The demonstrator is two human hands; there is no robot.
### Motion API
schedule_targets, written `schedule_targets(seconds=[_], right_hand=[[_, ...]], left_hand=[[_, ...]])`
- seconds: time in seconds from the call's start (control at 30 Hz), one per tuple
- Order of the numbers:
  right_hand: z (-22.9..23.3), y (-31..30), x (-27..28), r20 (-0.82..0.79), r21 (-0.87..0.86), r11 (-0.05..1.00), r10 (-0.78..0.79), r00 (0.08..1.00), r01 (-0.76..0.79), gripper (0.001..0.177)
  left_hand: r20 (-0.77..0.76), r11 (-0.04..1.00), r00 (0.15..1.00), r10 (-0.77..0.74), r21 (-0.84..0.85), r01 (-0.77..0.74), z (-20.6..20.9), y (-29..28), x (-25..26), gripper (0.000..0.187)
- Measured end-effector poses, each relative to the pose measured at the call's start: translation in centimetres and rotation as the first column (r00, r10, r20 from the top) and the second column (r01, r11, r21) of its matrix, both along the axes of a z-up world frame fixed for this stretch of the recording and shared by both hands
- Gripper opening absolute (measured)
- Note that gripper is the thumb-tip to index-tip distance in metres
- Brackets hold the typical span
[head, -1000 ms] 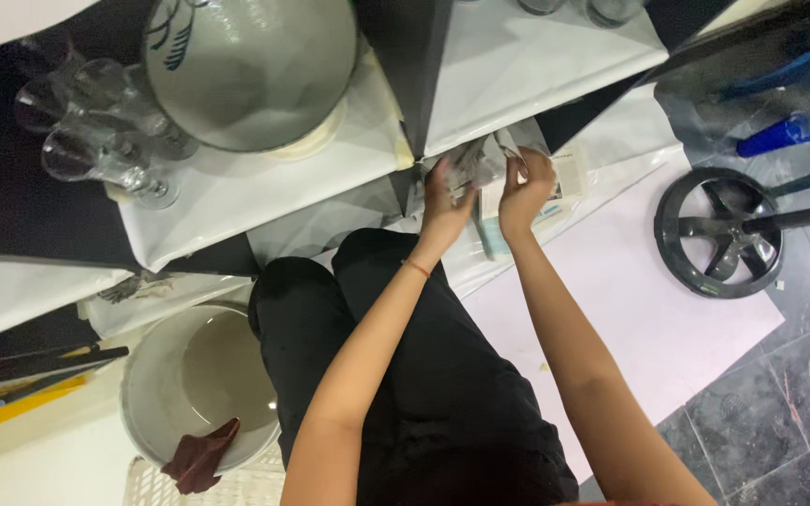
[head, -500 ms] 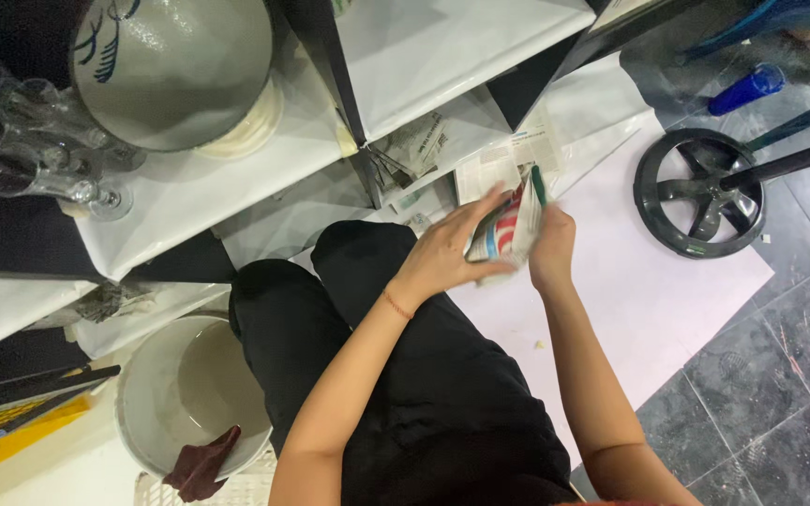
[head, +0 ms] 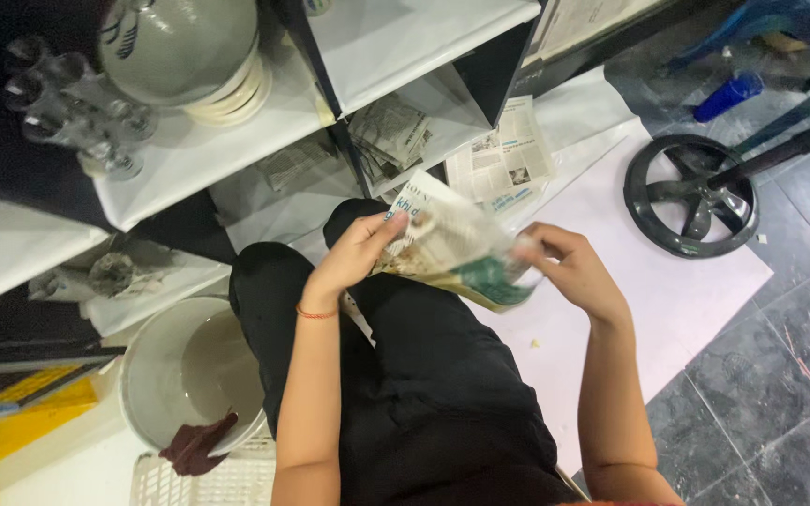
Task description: The person sits on the floor and wraps individual glassware and ceramic items with newspaper. They fold the paper around each item and place the wrapped pieces onto a nearby shelf.
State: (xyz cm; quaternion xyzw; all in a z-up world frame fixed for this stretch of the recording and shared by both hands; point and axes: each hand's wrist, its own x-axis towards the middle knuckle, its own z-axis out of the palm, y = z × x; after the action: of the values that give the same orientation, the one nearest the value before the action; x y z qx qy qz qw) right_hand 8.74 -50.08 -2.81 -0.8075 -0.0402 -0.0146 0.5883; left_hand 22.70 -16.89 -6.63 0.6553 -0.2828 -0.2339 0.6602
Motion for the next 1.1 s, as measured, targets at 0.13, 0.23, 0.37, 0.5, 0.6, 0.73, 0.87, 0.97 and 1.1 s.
schedule_targets(seconds=[0.13, 0.23, 0.37, 0.5, 0.6, 0.73, 0.87, 0.97, 1.1], right_hand=[[4.4, 2.3, -1.1, -0.137, -0.278, 0.954, 0.075, 0.988, -0.111, 0.022], [3.6, 3.9, -0.5, 0.002, -0.210, 0.966, -0.156, 0.988, 0.153, 0.020], [1.5, 6.1, 2.4, 0.153, -0.067, 0.939, -0.325, 0.933, 0.338, 0.033], [2.2, 7.6, 7.5, 0.257, -0.189, 0.908, -0.322, 0.911, 0.374, 0.046], [4.7, 8.7, 13.2, 0.619, -0.348, 0.849, -0.111, 0.778, 0.398, 0.052], [7.3, 12.1, 23.5, 0.697, -0.478, 0.795, 0.085, 0.712, 0.374, 0.044], [8.2, 15.2, 32.1, 0.739, -0.527, 0.775, 0.216, 0.638, 0.348, 0.052], [7.5, 16.2, 36.4, 0.622, -0.639, 0.699, 0.226, 0.750, 0.320, 0.048], [6.4, 16.3, 37.7, 0.533, -0.671, 0.685, 0.177, 0.828, 0.285, 0.053]], left_hand=[[0.019, 0.970, 0.997, -0.070, 0.236, 0.064, 3.3, 1.5, -1.3, 0.038], [0.094, 0.961, 0.987, 0.133, 0.230, -0.151, 6.1, 1.1, -2.9, 0.043], [0.333, 0.842, 0.811, 0.481, 0.081, -0.533, 8.1, -0.9, -4.3, 0.066], [0.638, 0.733, 0.578, 0.508, 0.031, -0.679, 8.6, -1.4, -4.2, 0.047], [0.670, 0.703, 0.576, 0.469, 0.112, -0.703, 9.3, -1.2, -3.7, 0.050], [0.711, 0.682, 0.564, 0.419, 0.164, -0.713, 9.5, -1.1, -2.6, 0.049], [0.759, 0.695, 0.554, 0.342, 0.193, -0.693, 9.0, -1.2, -1.0, 0.042], [0.726, 0.684, 0.602, 0.332, 0.254, -0.684, 9.6, -1.3, 0.1, 0.029], [0.677, 0.687, 0.681, 0.279, 0.355, -0.634, 11.2, -1.1, 0.9, 0.040]])
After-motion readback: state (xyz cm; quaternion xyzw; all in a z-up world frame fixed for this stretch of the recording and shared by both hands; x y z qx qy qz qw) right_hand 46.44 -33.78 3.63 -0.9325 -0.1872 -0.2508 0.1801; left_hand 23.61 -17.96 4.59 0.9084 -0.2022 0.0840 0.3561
